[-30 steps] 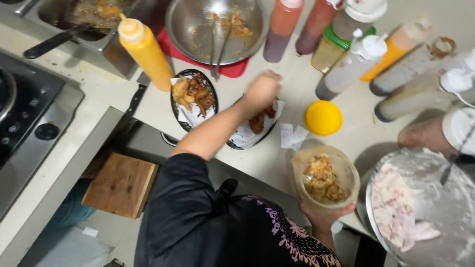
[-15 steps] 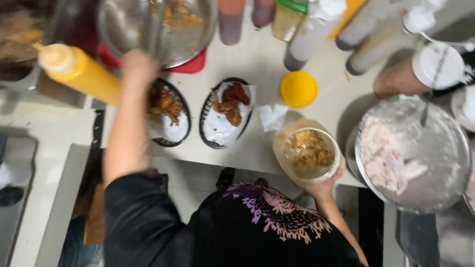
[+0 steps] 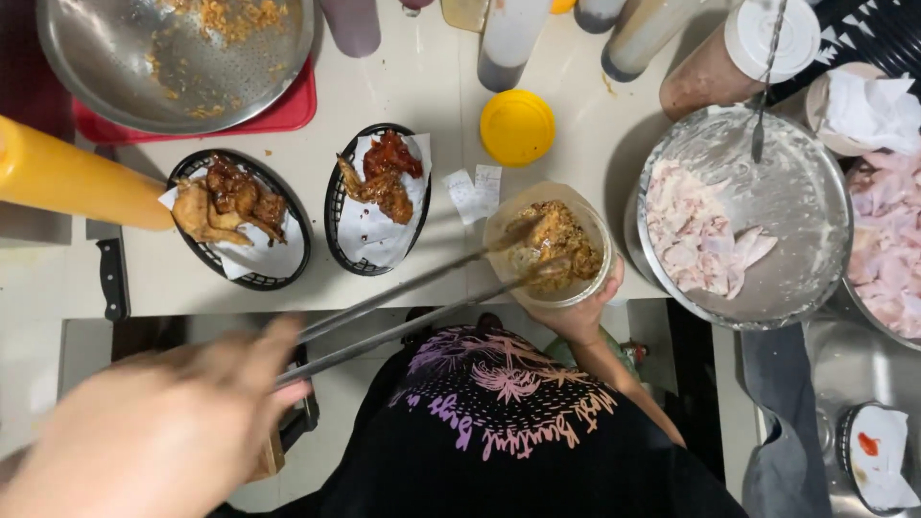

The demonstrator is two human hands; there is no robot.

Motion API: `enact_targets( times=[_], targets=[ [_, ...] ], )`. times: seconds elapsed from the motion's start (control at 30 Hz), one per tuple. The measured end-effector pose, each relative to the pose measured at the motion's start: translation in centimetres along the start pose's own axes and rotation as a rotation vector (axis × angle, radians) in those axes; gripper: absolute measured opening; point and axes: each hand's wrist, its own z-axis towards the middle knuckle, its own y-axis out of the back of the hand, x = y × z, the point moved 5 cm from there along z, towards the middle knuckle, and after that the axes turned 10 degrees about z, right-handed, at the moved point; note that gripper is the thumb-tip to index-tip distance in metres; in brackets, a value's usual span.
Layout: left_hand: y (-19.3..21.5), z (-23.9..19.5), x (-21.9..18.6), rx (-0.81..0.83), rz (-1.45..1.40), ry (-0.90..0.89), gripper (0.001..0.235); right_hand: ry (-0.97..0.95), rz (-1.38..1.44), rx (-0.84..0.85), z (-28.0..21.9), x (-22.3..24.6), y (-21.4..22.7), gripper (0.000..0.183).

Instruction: Preparing chicken wings by coating them in batter, frying them in a deep fryer, and then saucing and plating them according to order slips.

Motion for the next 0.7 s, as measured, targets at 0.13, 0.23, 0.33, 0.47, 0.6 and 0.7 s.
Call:
enact_targets(
  times=[0.13,0.23,0.33,0.47,0.6,0.7],
  targets=[
    [3.9,6.4,-7.1,0.332,-0.105,-0.268,0.039,0.264,-0.278,0.028,0.3,1.5,-0.6,0.156],
    [4.2,11.5,-13.0,0.546,0.122,-0.496,0.028,0.39,-0.26,0.074,0.1,1.8,-0.9,0.149],
    [0.6,16.8,-17.2,0.49,0.164,-0.489,0.02,0.405,-0.219,0.084,0.6,2.0,-1.5,0.143],
    [0.9,19.9,-14.9,0.03,-0.3,-0.229,0.02,0.319,-0.469,-0.094,-1.9,-5.0,1.5,0.167],
    [2.9,16.0,-9.1,-0.172,-0.044,-0.346,0.019,0.181,-0.532,-0.08,-1.0,-2.9,1.7,0.159],
    [4.9,12.4,-4.7,0.071,-0.127,-0.188,0.021,0.139,-0.462,-0.081,0.1,-2.0,1.6,0.165]
  ],
)
